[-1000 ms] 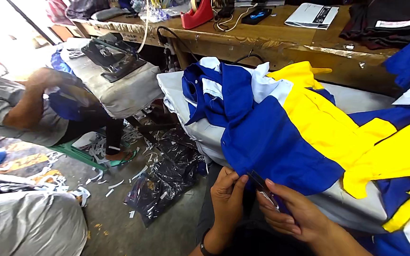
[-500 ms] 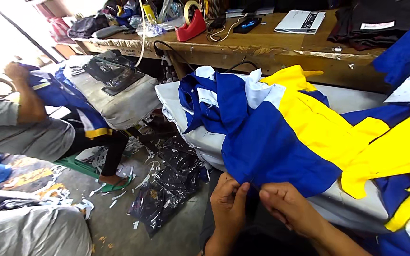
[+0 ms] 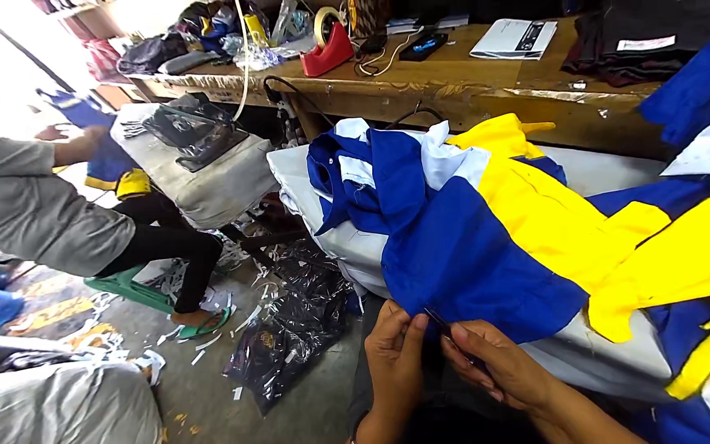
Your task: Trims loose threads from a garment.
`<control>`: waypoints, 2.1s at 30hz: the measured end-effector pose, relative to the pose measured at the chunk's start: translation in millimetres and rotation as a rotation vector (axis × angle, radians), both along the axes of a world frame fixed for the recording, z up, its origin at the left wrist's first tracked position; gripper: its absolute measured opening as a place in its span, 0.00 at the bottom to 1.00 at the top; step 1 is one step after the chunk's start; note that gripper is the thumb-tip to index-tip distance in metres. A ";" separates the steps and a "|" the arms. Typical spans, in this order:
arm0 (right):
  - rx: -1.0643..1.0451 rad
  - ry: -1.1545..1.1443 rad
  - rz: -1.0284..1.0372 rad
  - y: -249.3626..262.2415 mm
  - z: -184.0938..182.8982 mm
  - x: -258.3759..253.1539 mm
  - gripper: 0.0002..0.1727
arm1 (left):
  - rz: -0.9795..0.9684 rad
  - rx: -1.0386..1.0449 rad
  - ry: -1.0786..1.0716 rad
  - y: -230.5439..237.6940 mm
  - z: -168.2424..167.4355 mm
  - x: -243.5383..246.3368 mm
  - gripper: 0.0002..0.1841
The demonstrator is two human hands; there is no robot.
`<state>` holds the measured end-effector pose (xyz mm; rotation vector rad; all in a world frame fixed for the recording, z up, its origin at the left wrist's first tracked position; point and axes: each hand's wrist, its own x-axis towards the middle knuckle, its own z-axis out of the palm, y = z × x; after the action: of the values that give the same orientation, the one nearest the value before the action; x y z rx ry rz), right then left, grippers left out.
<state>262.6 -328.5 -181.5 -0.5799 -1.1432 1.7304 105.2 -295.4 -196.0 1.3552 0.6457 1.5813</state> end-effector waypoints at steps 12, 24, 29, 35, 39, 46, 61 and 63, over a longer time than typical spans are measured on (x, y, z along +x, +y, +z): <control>-0.073 -0.107 -0.087 -2.6 5.7 0.6 0.25 | 0.149 0.182 0.211 -1.2 -0.6 0.2 0.07; 0.022 -0.058 -0.045 -0.9 -2.1 -0.3 0.24 | 0.102 0.080 0.115 -2.5 1.8 1.2 0.07; 0.235 -0.294 -0.293 -3.3 -7.4 -1.2 0.24 | 0.100 0.076 0.166 -4.2 3.4 1.3 0.08; -0.010 -0.070 -0.106 -5.0 -1.6 0.8 0.24 | 0.166 0.164 0.249 -2.9 0.0 2.0 0.09; -0.023 -0.099 -0.137 -4.1 0.0 -1.0 0.24 | 0.186 0.223 0.287 -2.3 -4.5 0.5 0.09; 0.052 -0.111 -0.138 -2.2 -5.6 -0.6 0.25 | 0.150 0.160 0.203 -4.6 -5.7 3.9 0.08; 0.070 -0.084 -0.113 0.0 -8.4 1.7 0.24 | -0.066 -0.042 0.055 -5.5 -3.0 3.1 0.08; 0.049 -0.062 -0.102 -0.4 -6.9 1.4 0.24 | -0.076 -0.013 0.073 -4.0 -2.1 1.2 0.08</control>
<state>264.1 -329.0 -188.4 -0.6547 -1.1758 1.6027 106.4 -299.4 -198.0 1.4167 0.6404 1.4708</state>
